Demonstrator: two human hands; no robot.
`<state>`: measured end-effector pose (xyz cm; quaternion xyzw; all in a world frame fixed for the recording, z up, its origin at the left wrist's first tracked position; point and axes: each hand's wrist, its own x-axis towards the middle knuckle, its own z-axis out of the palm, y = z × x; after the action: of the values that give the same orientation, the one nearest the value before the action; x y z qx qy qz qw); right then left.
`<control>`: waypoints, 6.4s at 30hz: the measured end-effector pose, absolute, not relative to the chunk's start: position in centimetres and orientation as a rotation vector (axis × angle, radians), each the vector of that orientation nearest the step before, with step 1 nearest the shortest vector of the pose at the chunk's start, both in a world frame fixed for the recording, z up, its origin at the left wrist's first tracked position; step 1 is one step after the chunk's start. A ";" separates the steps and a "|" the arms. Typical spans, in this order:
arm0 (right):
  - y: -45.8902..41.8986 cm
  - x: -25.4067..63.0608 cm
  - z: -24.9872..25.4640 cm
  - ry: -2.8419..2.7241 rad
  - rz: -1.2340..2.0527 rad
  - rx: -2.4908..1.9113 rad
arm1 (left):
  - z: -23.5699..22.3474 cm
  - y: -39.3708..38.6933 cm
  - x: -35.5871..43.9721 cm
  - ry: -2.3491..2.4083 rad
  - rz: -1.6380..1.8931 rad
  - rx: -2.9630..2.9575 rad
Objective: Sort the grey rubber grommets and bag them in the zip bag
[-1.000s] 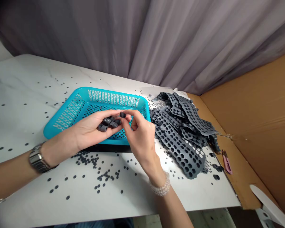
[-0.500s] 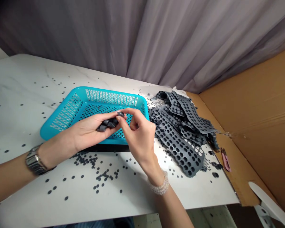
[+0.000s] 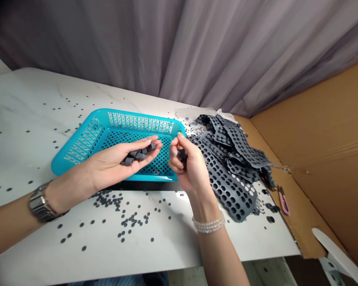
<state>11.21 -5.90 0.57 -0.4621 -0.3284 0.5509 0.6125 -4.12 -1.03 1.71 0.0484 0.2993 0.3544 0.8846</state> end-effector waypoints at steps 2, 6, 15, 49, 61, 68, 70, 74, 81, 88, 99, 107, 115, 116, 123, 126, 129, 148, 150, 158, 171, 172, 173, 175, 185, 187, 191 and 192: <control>-6.1 10.7 0.4 -0.966 1.019 -1.203 | 1.6 -1.0 -4.1 0.607 0.733 0.130; -6.6 10.0 0.3 -1.341 0.506 -1.425 | 1.4 -0.9 -4.1 0.572 0.716 0.177; -6.5 9.7 -0.3 -1.618 0.357 -1.442 | 0.5 -0.9 -4.6 0.494 0.657 0.467; -5.7 12.0 0.1 -0.738 1.277 -1.047 | 0.4 -0.1 -4.4 0.502 0.661 0.173; -6.5 10.4 0.4 -1.573 0.631 -1.510 | 0.1 0.4 -4.8 0.529 0.595 0.215; -6.3 10.9 0.0 -1.491 0.396 -1.541 | 0.4 0.2 -4.7 0.494 0.563 0.152; -6.3 10.8 -0.1 -1.490 0.394 -1.539 | 0.4 0.3 -4.6 0.473 0.555 0.160; -6.3 11.0 0.1 -1.298 0.704 -1.402 | 0.6 0.2 -4.8 0.472 0.592 0.192; -5.9 12.5 0.1 -0.879 1.113 -1.156 | 1.4 -0.3 -4.9 0.489 0.611 0.134; -6.7 11.1 0.2 -1.385 0.632 -1.415 | 1.2 -0.1 -4.7 0.517 0.628 0.119; -6.9 9.9 0.1 -1.710 0.318 -1.575 | 0.7 -0.2 -4.7 0.518 0.601 0.257; -7.0 9.7 0.1 -1.772 0.212 -1.551 | 0.7 -0.1 -4.8 0.511 0.597 0.246; -7.0 9.6 -0.1 -1.774 0.101 -1.413 | 1.7 -0.6 -4.7 0.444 0.568 0.199; -7.0 9.6 -0.1 -1.776 0.061 -1.404 | 1.8 -0.6 -4.7 0.436 0.560 0.194; -7.1 9.8 -0.9 -1.797 -0.233 -1.320 | 2.8 -1.0 -4.7 0.466 0.539 0.178; -7.2 9.9 -0.8 -1.785 -0.282 -1.316 | 2.8 -1.1 -4.7 0.480 0.537 0.186; -6.8 11.1 -0.5 -1.623 -0.306 -1.455 | 2.2 -0.9 -4.7 0.522 0.592 0.185; -6.1 13.8 -0.2 -1.385 0.124 -1.639 | 0.9 -0.4 -4.4 0.567 0.699 0.220; -6.7 12.0 0.4 -1.522 0.243 -1.587 | 1.1 -0.4 -4.5 0.568 0.690 0.245; -7.7 8.6 0.7 -1.740 0.397 -1.566 | 1.5 -0.6 -4.7 0.553 0.675 0.300; -7.2 10.1 0.1 -1.614 0.077 -1.618 | 0.9 -0.8 -4.2 0.618 0.733 0.205; -7.2 10.3 0.1 -1.623 0.088 -1.615 | 1.1 -0.9 -4.1 0.624 0.735 0.228; -7.3 10.4 0.1 -1.632 0.102 -1.611 | 1.3 -1.0 -4.1 0.629 0.731 0.256; -7.4 10.4 0.2 -1.641 0.126 -1.605 | 1.6 -1.2 -4.0 0.635 0.706 0.303; -7.1 11.0 0.6 -1.502 0.456 -1.507 | 2.1 -1.2 -4.6 0.629 0.596 0.240; -7.0 11.3 0.5 -1.473 0.574 -1.477 | 2.1 -1.2 -4.7 0.635 0.581 0.205; -6.9 11.6 0.1 -1.365 0.729 -1.384 | 2.2 -1.1 -4.7 0.614 0.569 0.174; -6.9 11.7 -0.1 -1.330 0.751 -1.368 | 2.2 -1.1 -4.7 0.590 0.557 0.178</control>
<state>11.65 -6.85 -0.05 -0.5703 -0.5546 0.3130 0.5189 -4.72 -1.13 2.24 0.0865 0.2866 0.2707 0.9150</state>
